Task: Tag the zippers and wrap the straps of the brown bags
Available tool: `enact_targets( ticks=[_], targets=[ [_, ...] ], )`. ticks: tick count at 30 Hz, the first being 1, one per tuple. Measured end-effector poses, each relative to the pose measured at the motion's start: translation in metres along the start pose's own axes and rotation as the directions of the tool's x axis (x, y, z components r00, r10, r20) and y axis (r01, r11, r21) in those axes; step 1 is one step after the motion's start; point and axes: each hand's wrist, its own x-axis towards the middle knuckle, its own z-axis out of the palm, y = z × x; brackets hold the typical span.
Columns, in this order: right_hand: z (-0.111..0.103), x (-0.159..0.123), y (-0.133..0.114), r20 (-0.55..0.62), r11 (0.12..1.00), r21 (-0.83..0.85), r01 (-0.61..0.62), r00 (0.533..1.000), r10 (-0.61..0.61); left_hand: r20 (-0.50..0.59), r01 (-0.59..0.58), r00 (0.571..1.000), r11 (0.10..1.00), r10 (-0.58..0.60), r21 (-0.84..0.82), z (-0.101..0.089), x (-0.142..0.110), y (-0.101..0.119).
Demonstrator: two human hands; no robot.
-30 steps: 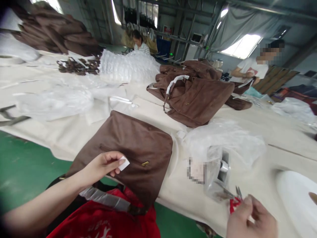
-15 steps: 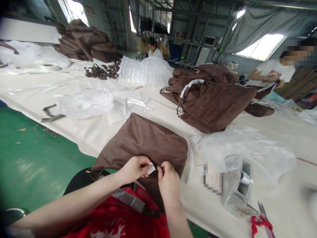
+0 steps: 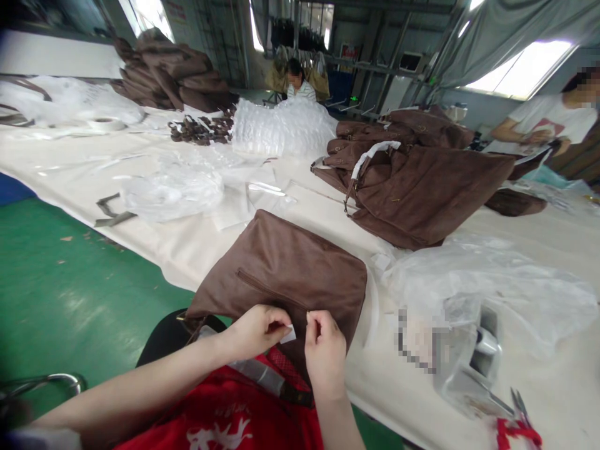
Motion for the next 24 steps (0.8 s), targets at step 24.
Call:
enact_targets(
  ticks=[24],
  targets=[
    [0.019,-0.014,-0.013,-0.069,0.98,0.122,0.159,0.986,-0.151,-0.216,0.085,0.964,0.949,-0.156,-0.303,0.022,0.009,-0.007]
  ],
)
